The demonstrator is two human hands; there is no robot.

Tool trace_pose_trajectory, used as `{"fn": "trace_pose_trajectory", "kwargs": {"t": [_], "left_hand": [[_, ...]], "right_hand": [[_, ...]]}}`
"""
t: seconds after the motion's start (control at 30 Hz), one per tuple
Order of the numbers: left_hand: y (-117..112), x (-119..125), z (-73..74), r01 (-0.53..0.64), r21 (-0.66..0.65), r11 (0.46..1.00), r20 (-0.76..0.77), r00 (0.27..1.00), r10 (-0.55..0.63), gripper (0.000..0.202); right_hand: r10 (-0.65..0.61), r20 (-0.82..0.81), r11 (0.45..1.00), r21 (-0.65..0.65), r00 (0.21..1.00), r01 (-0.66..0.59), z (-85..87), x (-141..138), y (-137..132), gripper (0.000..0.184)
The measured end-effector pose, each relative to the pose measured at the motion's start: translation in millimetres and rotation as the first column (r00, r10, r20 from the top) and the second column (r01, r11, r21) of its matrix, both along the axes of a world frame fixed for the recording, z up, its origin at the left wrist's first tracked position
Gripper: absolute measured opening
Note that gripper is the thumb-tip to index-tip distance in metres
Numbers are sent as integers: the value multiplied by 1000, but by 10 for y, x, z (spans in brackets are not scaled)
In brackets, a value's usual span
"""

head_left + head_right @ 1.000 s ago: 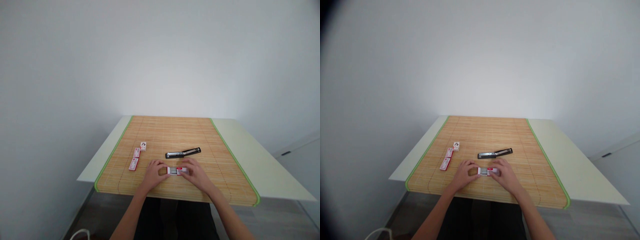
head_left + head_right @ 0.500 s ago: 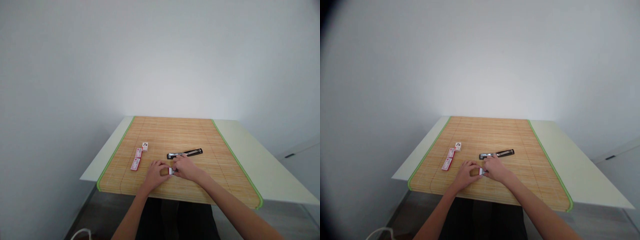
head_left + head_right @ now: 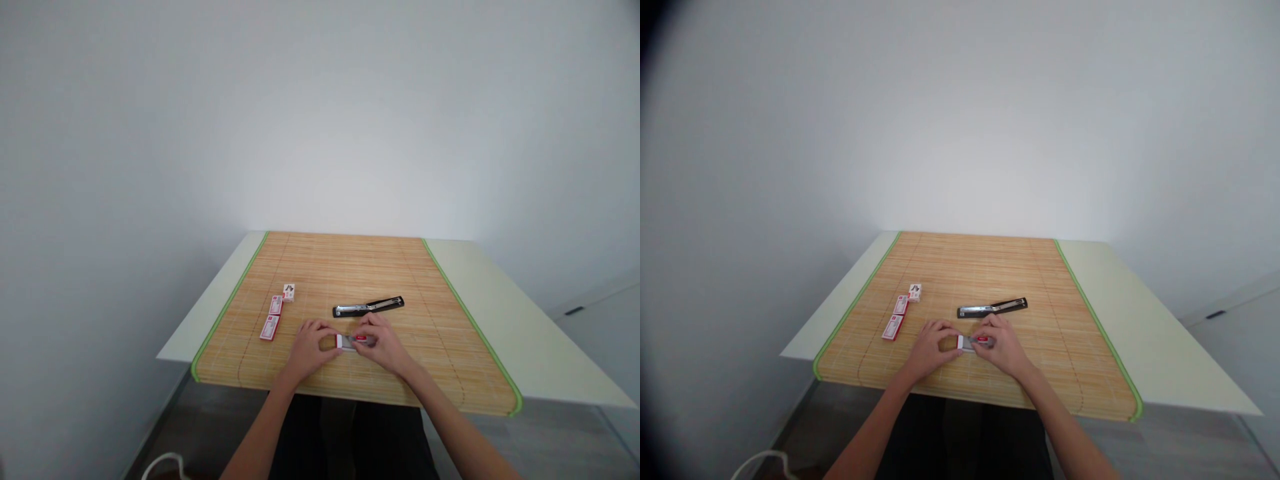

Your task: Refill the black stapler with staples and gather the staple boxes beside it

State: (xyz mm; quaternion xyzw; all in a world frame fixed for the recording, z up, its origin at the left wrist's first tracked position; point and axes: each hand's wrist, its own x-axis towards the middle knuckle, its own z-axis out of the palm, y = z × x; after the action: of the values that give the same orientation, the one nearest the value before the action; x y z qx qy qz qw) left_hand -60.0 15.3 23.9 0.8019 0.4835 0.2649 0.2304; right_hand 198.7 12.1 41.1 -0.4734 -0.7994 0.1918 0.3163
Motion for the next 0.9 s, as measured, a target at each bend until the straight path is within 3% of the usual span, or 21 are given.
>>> {"fn": "trace_pose_trajectory", "kwargs": {"t": [0.33, 0.5, 0.7, 0.9], "left_hand": [[-3, -3, 10, 2, 3, 1000, 12, 1000, -2, 36], [0, 2, -6, -5, 28, 1000, 15, 1000, 5, 35], [-2, -2, -15, -2, 27, 1000, 9, 1000, 2, 36], [12, -7, -34, -3, 25, 1000, 8, 1000, 3, 37]], "right_hand": [[-17, -117, 999, 47, 993, 23, -152, -31, -18, 12], [-18, -154, 999, 45, 988, 25, -147, 69, -33, 12], [-8, -125, 1000, 6, 992, 9, -77, 245, -91, 17], [-20, -80, 1000, 10, 997, 20, -147, 388, -110, 16]]}}
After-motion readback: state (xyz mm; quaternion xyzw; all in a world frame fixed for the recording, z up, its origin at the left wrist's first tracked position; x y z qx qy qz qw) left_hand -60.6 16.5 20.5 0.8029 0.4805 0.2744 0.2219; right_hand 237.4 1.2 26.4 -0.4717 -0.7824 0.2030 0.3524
